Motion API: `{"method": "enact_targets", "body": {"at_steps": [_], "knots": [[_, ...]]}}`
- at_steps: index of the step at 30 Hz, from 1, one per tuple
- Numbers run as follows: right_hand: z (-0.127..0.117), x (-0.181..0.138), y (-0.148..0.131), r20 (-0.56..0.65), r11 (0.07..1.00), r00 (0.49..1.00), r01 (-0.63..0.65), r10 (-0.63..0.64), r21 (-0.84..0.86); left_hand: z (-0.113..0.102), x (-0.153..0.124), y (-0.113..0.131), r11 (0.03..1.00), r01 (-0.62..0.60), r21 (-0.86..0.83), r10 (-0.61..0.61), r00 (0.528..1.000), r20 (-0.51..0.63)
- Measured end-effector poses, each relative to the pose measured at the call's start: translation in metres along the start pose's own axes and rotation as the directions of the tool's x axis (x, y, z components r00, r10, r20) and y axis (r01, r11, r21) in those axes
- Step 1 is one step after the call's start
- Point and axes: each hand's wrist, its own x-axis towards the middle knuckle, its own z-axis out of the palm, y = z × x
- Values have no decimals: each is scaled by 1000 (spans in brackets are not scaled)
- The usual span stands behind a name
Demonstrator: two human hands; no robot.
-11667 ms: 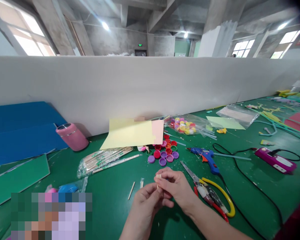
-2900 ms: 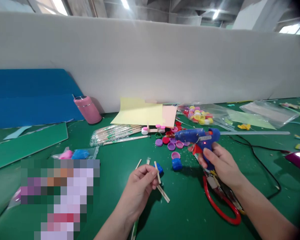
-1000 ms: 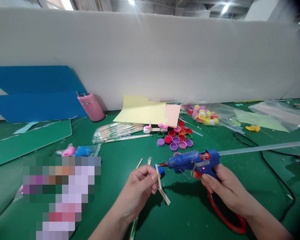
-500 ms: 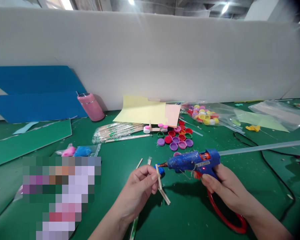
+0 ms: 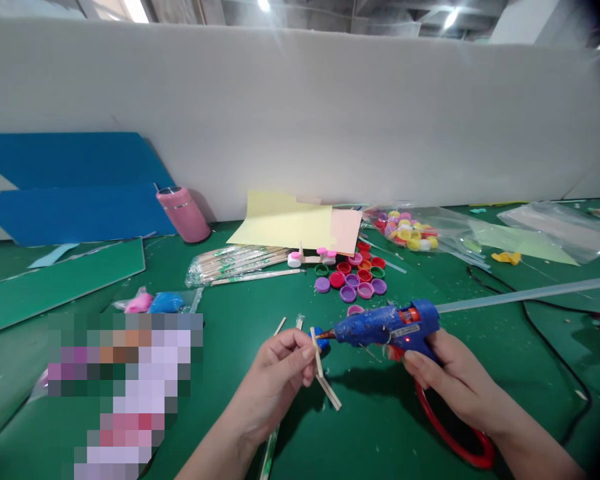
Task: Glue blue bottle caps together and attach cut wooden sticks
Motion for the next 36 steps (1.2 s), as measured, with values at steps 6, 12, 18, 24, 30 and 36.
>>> {"method": "enact_targets", "body": {"at_steps": [6,12,18,24,30,36], "knots": [[0,2,-1,8,1000,1000,3,-3,-18,0,0,1,1000,-5,-11,5,1000,-2],[0,1,-4,2,999,1000,1,-1,-54,-1,0,2,1000,-19,6,19,1000,10],[-1,1,-6,-16,996,1000,5,-6,-87,-1,0,1,1000,-6,6,6,1000,2],[0,1,-3,-30,995,999,21,-25,-98,-1,0,0,1000,10,4,-10,1000,17],[0,0,-3,-8,996,1000,13,-14,-88,0,0,1,1000,-6,-1,6,1000,7],[-1,0,-3,-7,997,1000,5,-6,-78,0,0,2,1000,3,-4,-3,1000,-5]]}}
